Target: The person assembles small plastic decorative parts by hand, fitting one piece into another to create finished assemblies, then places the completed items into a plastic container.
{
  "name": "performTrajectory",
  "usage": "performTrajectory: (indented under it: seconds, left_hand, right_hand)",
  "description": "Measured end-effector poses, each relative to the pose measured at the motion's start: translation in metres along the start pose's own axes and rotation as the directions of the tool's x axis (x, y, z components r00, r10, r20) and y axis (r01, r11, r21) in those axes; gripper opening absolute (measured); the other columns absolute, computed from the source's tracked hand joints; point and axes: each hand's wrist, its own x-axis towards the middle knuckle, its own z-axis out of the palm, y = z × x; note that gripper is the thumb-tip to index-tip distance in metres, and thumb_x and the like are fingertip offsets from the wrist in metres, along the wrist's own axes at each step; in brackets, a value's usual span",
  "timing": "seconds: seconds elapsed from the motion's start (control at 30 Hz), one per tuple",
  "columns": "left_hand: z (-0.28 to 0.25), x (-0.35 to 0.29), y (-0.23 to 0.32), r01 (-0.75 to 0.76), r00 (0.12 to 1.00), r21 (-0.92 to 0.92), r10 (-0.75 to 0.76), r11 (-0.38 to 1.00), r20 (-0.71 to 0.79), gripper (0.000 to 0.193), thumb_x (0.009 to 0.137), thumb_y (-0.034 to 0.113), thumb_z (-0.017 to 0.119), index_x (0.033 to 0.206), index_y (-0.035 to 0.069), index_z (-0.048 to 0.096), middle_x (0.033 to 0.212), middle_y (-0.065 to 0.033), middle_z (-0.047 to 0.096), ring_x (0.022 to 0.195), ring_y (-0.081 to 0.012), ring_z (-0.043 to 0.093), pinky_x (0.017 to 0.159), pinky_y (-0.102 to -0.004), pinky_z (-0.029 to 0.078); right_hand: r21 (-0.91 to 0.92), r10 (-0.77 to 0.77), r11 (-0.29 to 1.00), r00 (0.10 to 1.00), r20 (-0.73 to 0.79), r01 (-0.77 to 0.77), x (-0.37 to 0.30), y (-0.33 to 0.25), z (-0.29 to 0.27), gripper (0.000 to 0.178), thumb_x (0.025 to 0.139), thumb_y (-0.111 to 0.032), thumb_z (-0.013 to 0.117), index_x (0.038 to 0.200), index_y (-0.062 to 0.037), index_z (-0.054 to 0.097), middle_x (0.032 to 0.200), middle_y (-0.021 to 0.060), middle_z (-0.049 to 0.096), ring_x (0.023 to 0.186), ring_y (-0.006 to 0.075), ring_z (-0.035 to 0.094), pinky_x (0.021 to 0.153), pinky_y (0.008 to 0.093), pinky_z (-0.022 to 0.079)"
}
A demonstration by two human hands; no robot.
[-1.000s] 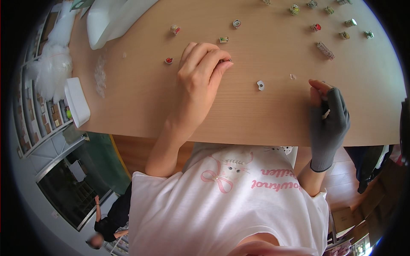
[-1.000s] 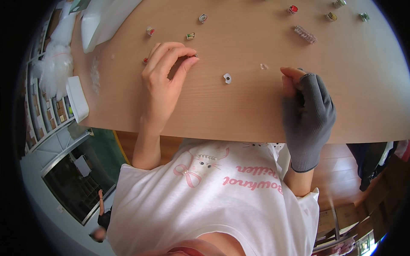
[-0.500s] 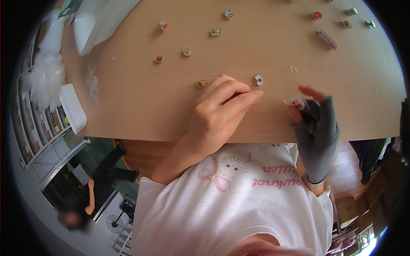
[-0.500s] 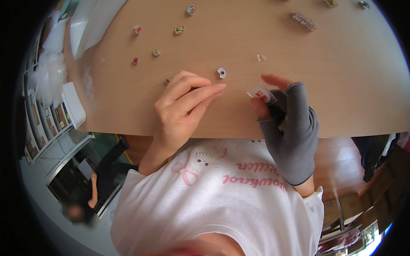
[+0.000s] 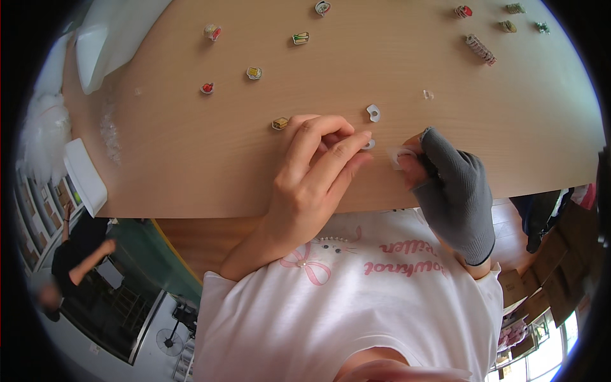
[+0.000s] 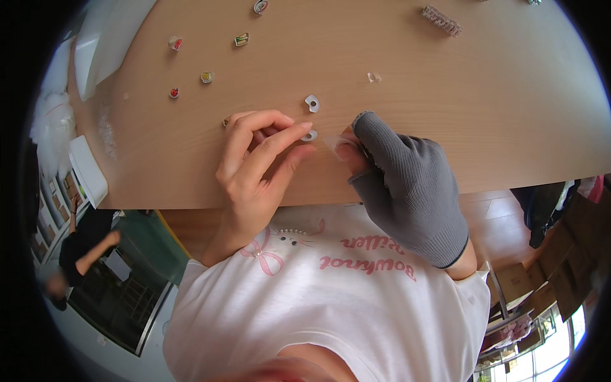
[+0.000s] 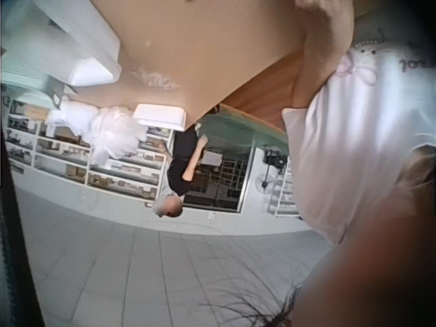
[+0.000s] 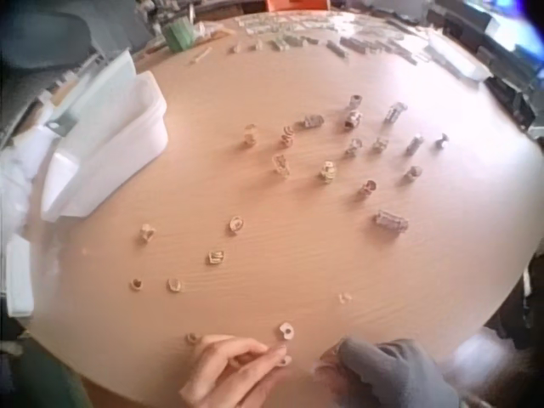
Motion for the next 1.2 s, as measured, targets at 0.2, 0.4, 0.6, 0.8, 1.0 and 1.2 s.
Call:
performTrajectory:
  seconds: [0.2, 0.4, 0.6, 0.8, 1.0, 1.2]
  left_hand:
    - [-0.001, 0.002, -0.004, -0.006, 1.000, -0.025, 0.005, 1.000, -0.021, 0.028, 0.070, -0.008, 0.082, 0.095, 0.001, 0.073, 0.098, -0.0068, 0.061, 0.088, -0.0211, 0.057, 0.062, -0.0317, 0.047]
    - [-0.004, 0.000, -0.012, 0.011, 1.000, -0.076, -0.013, 0.997, -0.019, 0.023, 0.072, -0.009, 0.080, 0.092, -0.002, 0.070, 0.096, -0.0081, 0.061, 0.087, -0.0236, 0.057, 0.064, -0.0333, 0.050]
    - [-0.005, 0.001, -0.011, 0.016, 1.000, -0.102, -0.018, 0.995, -0.017, 0.025, 0.070, -0.011, 0.080, 0.092, -0.002, 0.069, 0.094, -0.0080, 0.061, 0.086, -0.0241, 0.057, 0.063, -0.0338, 0.049]
    - [-0.004, 0.004, -0.011, 0.021, 1.000, -0.100, -0.022, 0.995, -0.017, 0.028, 0.066, -0.013, 0.079, 0.090, -0.003, 0.068, 0.091, -0.0086, 0.061, 0.084, -0.0251, 0.057, 0.064, -0.0355, 0.048]
    - [-0.002, 0.006, -0.011, 0.019, 1.000, -0.109, -0.021, 0.994, -0.021, 0.027, 0.065, -0.014, 0.077, 0.088, -0.003, 0.067, 0.089, -0.0089, 0.060, 0.082, -0.0251, 0.057, 0.064, -0.0359, 0.048]
    - [0.001, 0.008, -0.007, 0.024, 0.999, -0.073, -0.027, 0.997, -0.035, 0.025, 0.063, -0.012, 0.080, 0.083, -0.001, 0.070, 0.087, -0.0062, 0.062, 0.082, -0.0230, 0.058, 0.063, -0.0346, 0.047]
  right_hand:
    - [-0.173, -0.042, 0.984, 0.999, 0.022, 0.045, 0.014, -0.011, 0.004, 0.012, 0.088, -0.007, 0.067, 0.089, -0.0052, 0.055, 0.070, 0.0109, 0.061, 0.061, 0.0339, 0.061, 0.055, 0.0420, 0.045]
    - [-0.174, 0.003, 0.985, 1.000, 0.026, 0.001, 0.021, -0.018, 0.015, 0.005, 0.091, -0.003, 0.063, 0.090, -0.0016, 0.058, 0.060, 0.0136, 0.053, 0.054, 0.0333, 0.058, 0.055, 0.0368, 0.043]
    - [-0.167, 0.041, 0.985, 0.998, 0.042, -0.033, 0.022, -0.021, 0.012, 0.005, 0.091, -0.003, 0.063, 0.090, -0.0004, 0.059, 0.060, 0.0145, 0.053, 0.053, 0.0335, 0.057, 0.054, 0.0364, 0.043]
    - [-0.148, 0.138, 0.982, 0.983, 0.118, -0.120, 0.030, -0.027, 0.007, 0.008, 0.088, -0.002, 0.066, 0.090, 0.0028, 0.059, 0.062, 0.0161, 0.054, 0.053, 0.0332, 0.056, 0.053, 0.0370, 0.043]
    - [-0.155, 0.081, 0.987, 0.979, 0.187, -0.052, 0.040, -0.026, -0.002, 0.011, 0.087, -0.002, 0.067, 0.092, 0.0039, 0.061, 0.062, 0.0171, 0.055, 0.052, 0.0343, 0.054, 0.052, 0.0376, 0.043]
    - [-0.119, 0.028, 0.993, 0.972, 0.233, 0.000, 0.045, -0.009, -0.008, 0.009, 0.079, -0.003, 0.065, 0.088, -0.0047, 0.063, 0.061, 0.0132, 0.060, 0.056, 0.0363, 0.060, 0.054, 0.0420, 0.046]
